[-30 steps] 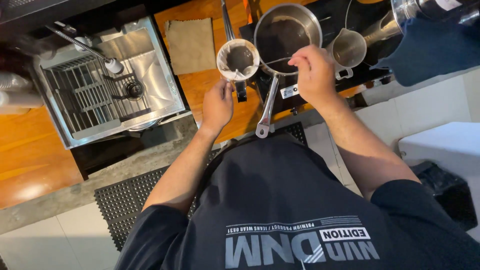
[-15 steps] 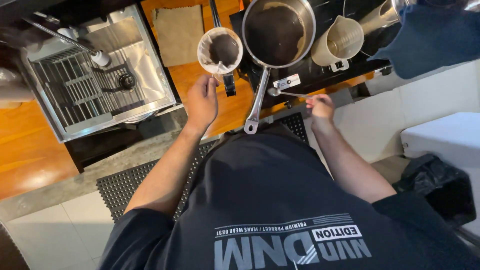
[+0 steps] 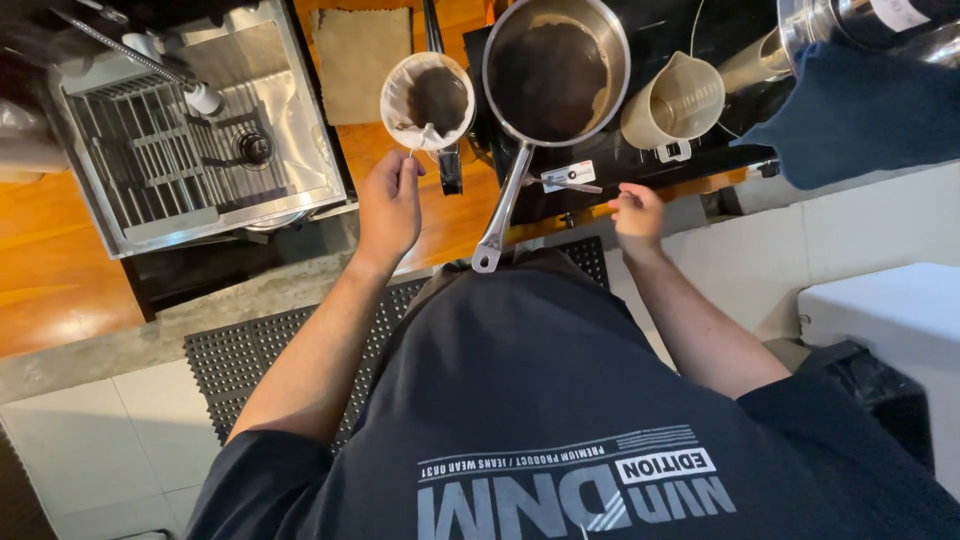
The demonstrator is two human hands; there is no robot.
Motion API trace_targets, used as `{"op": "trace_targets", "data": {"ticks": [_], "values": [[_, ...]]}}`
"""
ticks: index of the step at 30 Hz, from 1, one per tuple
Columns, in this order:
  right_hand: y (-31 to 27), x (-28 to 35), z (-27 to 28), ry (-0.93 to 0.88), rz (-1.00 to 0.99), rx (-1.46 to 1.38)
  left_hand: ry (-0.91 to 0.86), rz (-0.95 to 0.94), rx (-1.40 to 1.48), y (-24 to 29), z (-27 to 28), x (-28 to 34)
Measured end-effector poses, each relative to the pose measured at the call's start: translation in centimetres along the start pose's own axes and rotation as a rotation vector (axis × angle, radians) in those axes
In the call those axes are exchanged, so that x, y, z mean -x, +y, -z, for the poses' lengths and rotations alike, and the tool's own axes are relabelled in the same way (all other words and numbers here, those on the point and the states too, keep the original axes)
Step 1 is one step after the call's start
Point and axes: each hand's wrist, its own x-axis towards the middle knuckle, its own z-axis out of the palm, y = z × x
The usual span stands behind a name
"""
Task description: Stirring coffee grounds in a cloth filter and pouring liquid through it to filter the coffee.
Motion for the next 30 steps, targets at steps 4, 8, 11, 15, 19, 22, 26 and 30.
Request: {"op": "trace_targets", "data": {"ticks": [4,8,11,15,19,22,26,30], "values": [[4.4,-4.0,3.2,0.243,0.036,-0.129,0.01,0.0,0.027,1.0,-0.1,0.1],[9.5,-8.1,4.6,0.219,-0.131,-0.1,-0.002,0.014,0.051,1.4,0.1,0.3],[2.5,-3.0,1.9,-0.147,-0.367,-0.112,-0.009,0.034,0.062,1.7,0.1,0.2],[-6.3,3.8,-3.3,-0.832,-0.454,-0.203,-0.003,0.04,0.053,1.8,0.3,0.3],[-9.0,7.5,-9.9,-0.92,-0.597,-0.459,0.013,0.035,0.026,1.6,0.3,0.1],[-10.9,9.1,-11.4,-0.86,-0.617,-0.613,-0.005,0.049,0.04,1.8,0.5,0.1],[-9.9,9.7,-11.8,-0.75,-0.604,-0.674,-0.008,0.002,0.024,0.4,0.4,-0.4],[-10.0,10.5,-10.8,-0.69,-0.711,-0.775,-0.028,-0.015,-0.005,0.5,0.7,-0.3]]}}
